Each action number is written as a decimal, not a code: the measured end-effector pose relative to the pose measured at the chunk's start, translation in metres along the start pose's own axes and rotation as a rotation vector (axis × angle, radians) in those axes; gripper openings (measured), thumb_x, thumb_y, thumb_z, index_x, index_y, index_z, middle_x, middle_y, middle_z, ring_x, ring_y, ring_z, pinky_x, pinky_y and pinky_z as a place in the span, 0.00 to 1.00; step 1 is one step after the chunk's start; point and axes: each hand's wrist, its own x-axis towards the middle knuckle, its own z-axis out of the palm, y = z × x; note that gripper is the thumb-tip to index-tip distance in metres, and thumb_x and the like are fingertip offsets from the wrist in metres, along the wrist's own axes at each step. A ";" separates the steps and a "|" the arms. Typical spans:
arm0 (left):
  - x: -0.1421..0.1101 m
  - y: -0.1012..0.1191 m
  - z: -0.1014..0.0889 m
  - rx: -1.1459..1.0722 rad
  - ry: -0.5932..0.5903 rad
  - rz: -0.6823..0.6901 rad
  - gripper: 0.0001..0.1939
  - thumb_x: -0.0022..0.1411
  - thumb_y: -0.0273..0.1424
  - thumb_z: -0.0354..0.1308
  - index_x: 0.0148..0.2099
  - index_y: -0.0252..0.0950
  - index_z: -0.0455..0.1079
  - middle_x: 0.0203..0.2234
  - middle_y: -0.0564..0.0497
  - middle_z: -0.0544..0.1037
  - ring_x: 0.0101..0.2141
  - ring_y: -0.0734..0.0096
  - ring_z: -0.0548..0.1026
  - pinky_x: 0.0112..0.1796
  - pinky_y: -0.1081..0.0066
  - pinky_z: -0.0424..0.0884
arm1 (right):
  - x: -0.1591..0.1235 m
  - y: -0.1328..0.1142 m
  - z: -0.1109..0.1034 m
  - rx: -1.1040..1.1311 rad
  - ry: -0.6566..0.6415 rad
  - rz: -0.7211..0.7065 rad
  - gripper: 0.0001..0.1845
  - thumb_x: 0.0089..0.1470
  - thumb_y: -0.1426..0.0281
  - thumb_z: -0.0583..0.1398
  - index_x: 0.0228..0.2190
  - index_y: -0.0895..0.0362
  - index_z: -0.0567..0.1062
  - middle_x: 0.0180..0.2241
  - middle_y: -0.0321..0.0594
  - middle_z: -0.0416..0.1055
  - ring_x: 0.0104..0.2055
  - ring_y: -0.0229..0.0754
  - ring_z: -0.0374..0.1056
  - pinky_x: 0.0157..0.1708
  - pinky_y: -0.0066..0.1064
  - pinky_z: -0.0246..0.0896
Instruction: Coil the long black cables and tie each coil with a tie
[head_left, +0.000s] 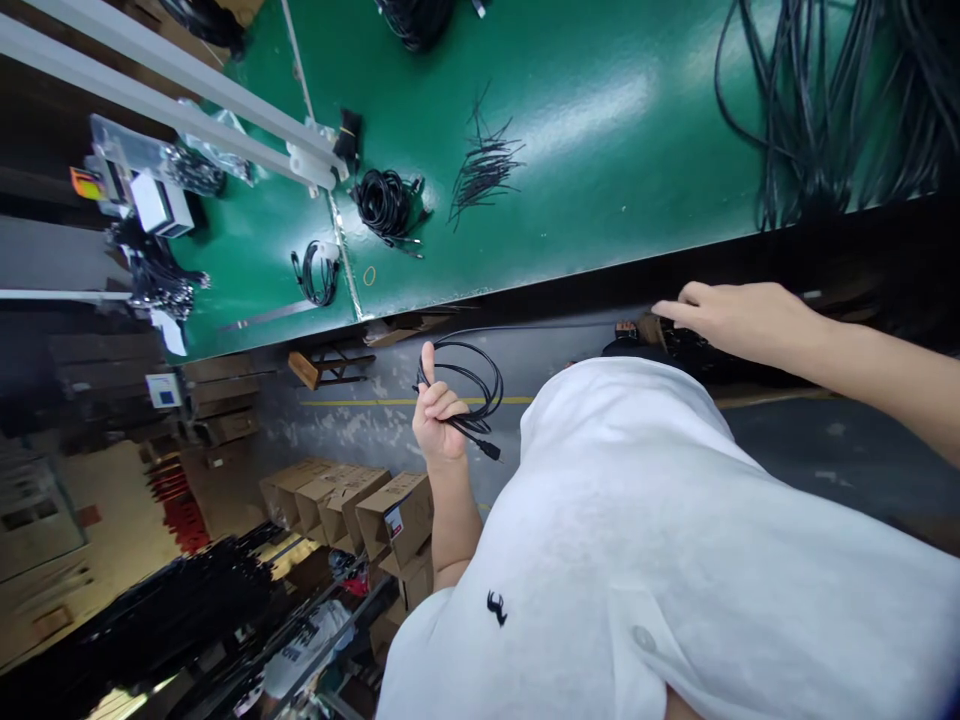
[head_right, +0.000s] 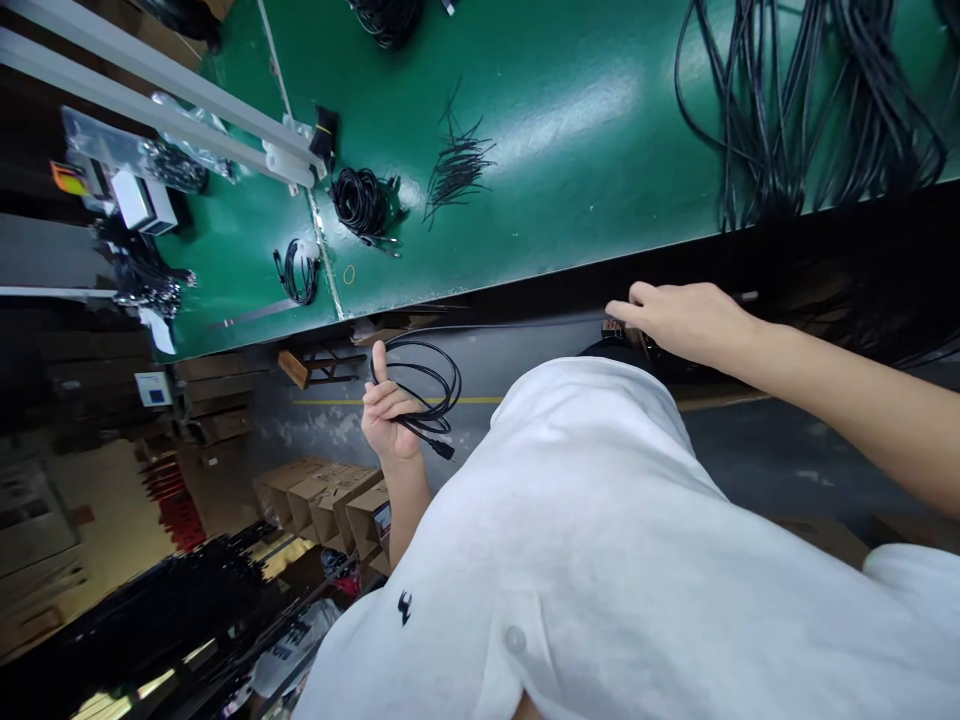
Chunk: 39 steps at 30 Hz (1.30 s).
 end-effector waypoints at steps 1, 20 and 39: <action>0.000 -0.001 -0.001 0.020 0.011 -0.016 0.24 0.67 0.31 0.55 0.63 0.51 0.61 0.20 0.62 0.67 0.18 0.90 0.66 0.22 0.90 0.61 | -0.001 -0.003 0.000 -0.047 -0.045 -0.064 0.21 0.63 0.74 0.48 0.53 0.52 0.72 0.37 0.46 0.71 0.28 0.37 0.62 0.28 0.36 0.42; -0.004 -0.064 0.043 0.442 -0.588 -0.600 0.19 0.56 0.43 0.66 0.38 0.31 0.73 0.18 0.55 0.68 0.20 0.77 0.66 0.31 0.70 0.68 | 0.011 -0.083 -0.019 0.292 0.189 -0.602 0.17 0.63 0.72 0.48 0.40 0.51 0.76 0.42 0.42 0.75 0.45 0.45 0.68 0.49 0.44 0.59; 0.013 -0.084 0.109 0.394 -0.287 -0.027 0.17 0.56 0.43 0.66 0.35 0.37 0.66 0.16 0.59 0.63 0.20 0.78 0.63 0.27 0.73 0.65 | 0.091 -0.130 0.029 2.214 -0.317 0.594 0.18 0.56 0.58 0.63 0.26 0.56 0.65 0.15 0.27 0.59 0.16 0.31 0.55 0.17 0.24 0.54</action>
